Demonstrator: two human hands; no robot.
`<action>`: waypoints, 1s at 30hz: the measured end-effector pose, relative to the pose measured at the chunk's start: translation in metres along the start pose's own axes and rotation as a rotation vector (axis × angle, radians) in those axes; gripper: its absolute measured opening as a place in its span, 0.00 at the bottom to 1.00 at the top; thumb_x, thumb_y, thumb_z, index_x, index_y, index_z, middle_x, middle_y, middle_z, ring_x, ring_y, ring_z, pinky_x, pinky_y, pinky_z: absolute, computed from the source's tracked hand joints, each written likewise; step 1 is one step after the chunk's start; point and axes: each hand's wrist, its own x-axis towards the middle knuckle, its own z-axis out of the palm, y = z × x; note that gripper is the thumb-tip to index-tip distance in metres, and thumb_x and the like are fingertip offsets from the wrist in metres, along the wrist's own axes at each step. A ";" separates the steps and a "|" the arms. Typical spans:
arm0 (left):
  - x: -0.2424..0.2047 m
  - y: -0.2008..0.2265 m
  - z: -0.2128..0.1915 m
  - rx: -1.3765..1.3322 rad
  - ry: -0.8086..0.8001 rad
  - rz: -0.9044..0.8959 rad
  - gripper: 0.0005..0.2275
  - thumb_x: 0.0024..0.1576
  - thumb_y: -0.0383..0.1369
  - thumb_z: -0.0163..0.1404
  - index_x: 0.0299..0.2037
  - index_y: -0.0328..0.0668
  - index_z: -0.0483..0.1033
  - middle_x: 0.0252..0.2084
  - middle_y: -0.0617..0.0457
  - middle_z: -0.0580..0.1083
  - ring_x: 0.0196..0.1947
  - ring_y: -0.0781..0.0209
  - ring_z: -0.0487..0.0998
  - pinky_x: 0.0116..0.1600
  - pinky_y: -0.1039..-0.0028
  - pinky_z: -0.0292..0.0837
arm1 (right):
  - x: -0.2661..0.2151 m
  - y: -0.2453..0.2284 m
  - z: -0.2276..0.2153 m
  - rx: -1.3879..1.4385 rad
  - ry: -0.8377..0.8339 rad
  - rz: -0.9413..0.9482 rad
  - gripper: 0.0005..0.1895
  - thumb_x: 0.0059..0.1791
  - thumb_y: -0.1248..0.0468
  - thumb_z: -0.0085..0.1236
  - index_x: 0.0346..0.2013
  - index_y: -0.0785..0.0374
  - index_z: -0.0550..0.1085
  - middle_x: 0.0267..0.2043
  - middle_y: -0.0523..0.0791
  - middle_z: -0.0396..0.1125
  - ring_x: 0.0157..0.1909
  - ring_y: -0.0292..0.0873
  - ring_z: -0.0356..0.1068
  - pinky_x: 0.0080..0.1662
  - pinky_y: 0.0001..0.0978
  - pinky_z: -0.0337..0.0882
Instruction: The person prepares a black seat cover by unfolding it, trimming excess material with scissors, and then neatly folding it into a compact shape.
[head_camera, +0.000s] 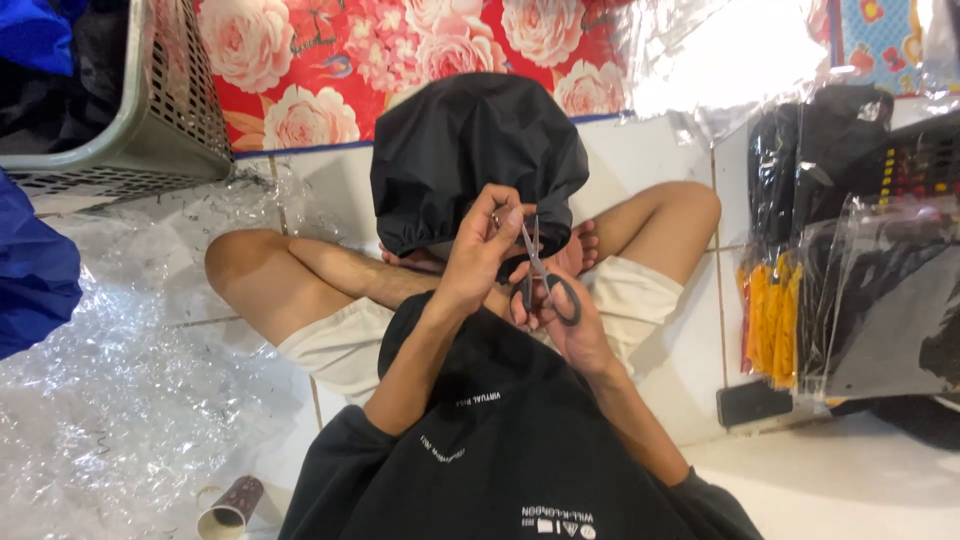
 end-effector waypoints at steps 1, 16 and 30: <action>0.006 0.001 0.002 0.002 -0.003 0.009 0.03 0.69 0.34 0.44 0.45 0.48 0.64 0.48 0.49 0.76 0.36 0.66 0.76 0.22 0.84 0.69 | 0.006 -0.005 -0.002 -0.004 -0.007 -0.006 0.38 0.50 0.40 0.53 0.54 0.75 0.66 0.22 0.59 0.68 0.23 0.43 0.65 0.29 0.28 0.65; 0.002 -0.007 0.011 0.177 0.029 0.174 0.05 0.69 0.34 0.43 0.43 0.45 0.65 0.48 0.49 0.77 0.46 0.68 0.74 0.48 0.68 0.80 | 0.003 -0.024 0.018 -0.240 0.111 -0.040 0.24 0.57 0.52 0.45 0.50 0.73 0.71 0.20 0.51 0.66 0.20 0.37 0.58 0.26 0.25 0.60; 0.009 -0.005 0.015 0.155 0.037 0.147 0.05 0.68 0.34 0.44 0.43 0.44 0.66 0.43 0.55 0.72 0.49 0.67 0.73 0.55 0.59 0.79 | 0.005 -0.038 0.022 -0.342 0.227 0.016 0.13 0.56 0.61 0.53 0.47 0.70 0.74 0.19 0.46 0.65 0.19 0.30 0.52 0.25 0.20 0.58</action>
